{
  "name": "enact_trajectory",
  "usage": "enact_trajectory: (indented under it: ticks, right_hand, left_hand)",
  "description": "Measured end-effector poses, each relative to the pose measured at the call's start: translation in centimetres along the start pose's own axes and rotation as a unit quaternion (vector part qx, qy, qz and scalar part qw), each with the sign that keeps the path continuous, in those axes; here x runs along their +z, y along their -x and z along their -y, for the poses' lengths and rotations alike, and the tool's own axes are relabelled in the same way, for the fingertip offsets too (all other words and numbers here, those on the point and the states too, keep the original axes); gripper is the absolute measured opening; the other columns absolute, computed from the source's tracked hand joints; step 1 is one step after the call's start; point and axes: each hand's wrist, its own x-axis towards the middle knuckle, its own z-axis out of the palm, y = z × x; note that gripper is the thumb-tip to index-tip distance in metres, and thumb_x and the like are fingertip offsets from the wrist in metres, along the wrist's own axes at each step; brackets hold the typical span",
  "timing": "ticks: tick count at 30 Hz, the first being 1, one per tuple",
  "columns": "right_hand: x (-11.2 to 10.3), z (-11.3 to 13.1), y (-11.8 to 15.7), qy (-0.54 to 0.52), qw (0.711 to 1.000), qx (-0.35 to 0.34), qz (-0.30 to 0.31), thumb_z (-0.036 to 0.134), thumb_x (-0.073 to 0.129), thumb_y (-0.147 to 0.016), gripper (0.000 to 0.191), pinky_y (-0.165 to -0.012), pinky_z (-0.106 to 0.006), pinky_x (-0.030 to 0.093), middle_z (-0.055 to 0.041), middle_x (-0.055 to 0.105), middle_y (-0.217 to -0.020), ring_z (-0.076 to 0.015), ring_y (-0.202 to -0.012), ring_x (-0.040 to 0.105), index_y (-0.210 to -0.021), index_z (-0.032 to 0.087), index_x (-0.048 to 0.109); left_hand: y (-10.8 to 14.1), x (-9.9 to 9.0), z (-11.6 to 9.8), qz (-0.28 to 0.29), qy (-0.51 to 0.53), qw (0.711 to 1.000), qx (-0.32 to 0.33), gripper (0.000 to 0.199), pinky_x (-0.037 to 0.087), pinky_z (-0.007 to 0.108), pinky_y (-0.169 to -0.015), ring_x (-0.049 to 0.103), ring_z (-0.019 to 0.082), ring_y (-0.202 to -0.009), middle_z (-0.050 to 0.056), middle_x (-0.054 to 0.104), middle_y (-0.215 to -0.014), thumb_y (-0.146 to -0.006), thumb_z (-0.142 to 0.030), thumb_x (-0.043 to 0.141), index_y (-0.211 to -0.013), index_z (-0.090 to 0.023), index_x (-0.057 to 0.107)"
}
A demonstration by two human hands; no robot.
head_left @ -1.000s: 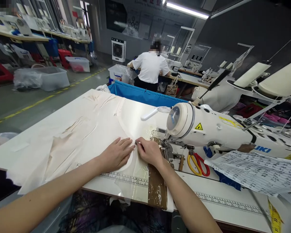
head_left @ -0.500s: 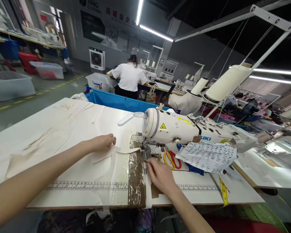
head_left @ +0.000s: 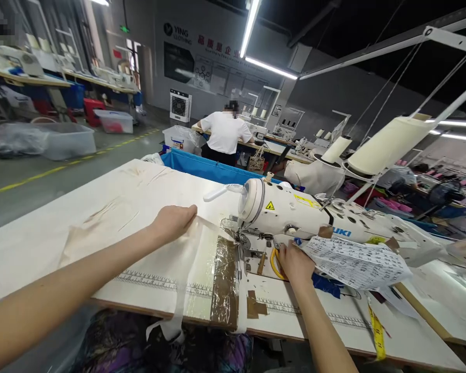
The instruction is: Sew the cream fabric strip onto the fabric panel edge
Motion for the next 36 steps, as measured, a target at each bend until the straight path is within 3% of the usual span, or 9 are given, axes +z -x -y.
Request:
enact_trajectory:
  ticks: [2,4,7,8,11,15,21,28,36]
  right_hand:
    - [-0.5,1.0,1.3,-0.042,0.999,-0.025,-0.01,0.024,0.037,-0.098,0.034,-0.047,-0.032,0.033,-0.0188,0.073,-0.072,-0.0292,-0.061,0.068,-0.091,0.015,0.07]
    - [-1.1,2.4,3.0,-0.103,0.992,-0.067,-0.011,0.023,0.036,-0.098,0.034,-0.045,-0.032,0.038,-0.0155,0.075,-0.079,-0.0278,-0.061,0.069,-0.096,0.019,0.07]
    - [-2.4,5.4,5.5,-0.215,0.963,-0.161,-0.001,0.022,0.038,-0.098,0.032,-0.054,-0.031,0.051,-0.0099,0.078,-0.093,-0.0237,-0.07,0.074,-0.103,0.02,0.069]
    - [-2.9,6.5,6.1,-0.251,0.948,-0.194,0.004,0.022,0.038,-0.098,0.031,-0.059,-0.03,0.054,-0.0084,0.078,-0.097,-0.0223,-0.076,0.074,-0.105,0.02,0.069]
    - [-4.5,9.5,6.5,-0.341,0.901,-0.267,0.011,0.022,0.038,-0.099,0.03,-0.068,-0.027,0.056,-0.0065,0.077,-0.101,-0.0191,-0.085,0.073,-0.109,0.019,0.066]
    - [-6.1,12.7,4.7,-0.412,0.86,-0.299,0.014,0.023,0.04,-0.099,0.028,-0.063,-0.028,0.052,-0.0077,0.074,-0.093,-0.0185,-0.075,0.07,-0.111,0.017,0.065]
    - [-5.2,16.3,0.7,-0.461,0.83,-0.307,0.07,0.019,0.046,-0.096,0.023,-0.067,-0.03,0.052,-0.0063,0.074,-0.092,-0.0191,-0.077,0.068,-0.102,0.019,0.068]
    - [-2.1,17.0,-0.2,-0.462,0.822,-0.301,0.146,0.022,0.062,-0.088,0.01,-0.061,-0.028,0.048,-0.0033,0.073,-0.085,-0.0155,-0.061,0.061,-0.096,0.019,0.069]
    - [-1.3,16.8,0.3,-0.466,0.794,-0.327,0.211,0.014,0.053,-0.091,0.016,-0.065,-0.029,0.044,-0.0045,0.071,-0.077,-0.0181,-0.069,0.062,-0.084,0.018,0.067]
  left_hand:
    - [0.9,0.2,-1.1,-0.034,0.066,0.997,-0.026,0.029,0.049,0.035,-0.069,0.067,0.025,-0.083,0.008,0.071,-0.092,-0.097,-0.031,0.033,-0.106,-0.02,0.058]
    - [1.6,1.2,-2.0,-0.087,0.281,0.952,-0.082,0.026,0.052,0.037,-0.08,0.068,0.024,-0.093,0.006,0.072,-0.099,-0.094,-0.038,0.044,-0.104,-0.02,0.06]
    - [2.2,3.6,-3.0,-0.15,0.606,0.763,-0.169,0.025,0.053,0.039,-0.094,0.068,0.023,-0.097,0.007,0.071,-0.097,-0.082,-0.04,0.065,-0.095,-0.018,0.06]
    - [2.4,4.4,-3.3,-0.157,0.645,0.724,-0.185,0.025,0.053,0.04,-0.095,0.068,0.022,-0.096,0.008,0.071,-0.096,-0.082,-0.038,0.065,-0.096,-0.018,0.058]
    - [3.3,6.4,-3.9,-0.172,0.681,0.681,-0.207,0.026,0.056,0.04,-0.094,0.069,0.019,-0.09,0.009,0.069,-0.096,-0.086,-0.033,0.056,-0.106,-0.018,0.051]
    - [4.9,7.2,-4.0,-0.154,0.727,0.634,-0.214,0.05,0.056,0.034,-0.089,0.067,0.015,-0.084,0.004,0.067,-0.093,-0.079,-0.031,0.068,-0.122,-0.018,0.045]
    - [5.5,6.8,-3.0,-0.028,0.725,0.665,-0.177,0.045,0.052,0.03,-0.073,0.061,0.017,-0.074,0.006,0.066,-0.081,-0.07,-0.05,0.076,-0.09,-0.012,0.062]
    - [5.1,6.3,-1.9,-0.025,0.628,0.764,-0.147,0.032,0.036,0.027,-0.065,0.048,0.015,-0.067,-0.001,0.058,-0.067,-0.076,-0.047,0.068,-0.072,-0.015,0.063]
    - [5.5,6.9,-1.8,0.007,0.479,0.87,-0.116,0.037,0.036,0.029,-0.064,0.048,0.017,-0.067,-0.001,0.055,-0.068,-0.089,-0.051,0.046,-0.082,-0.017,0.061]
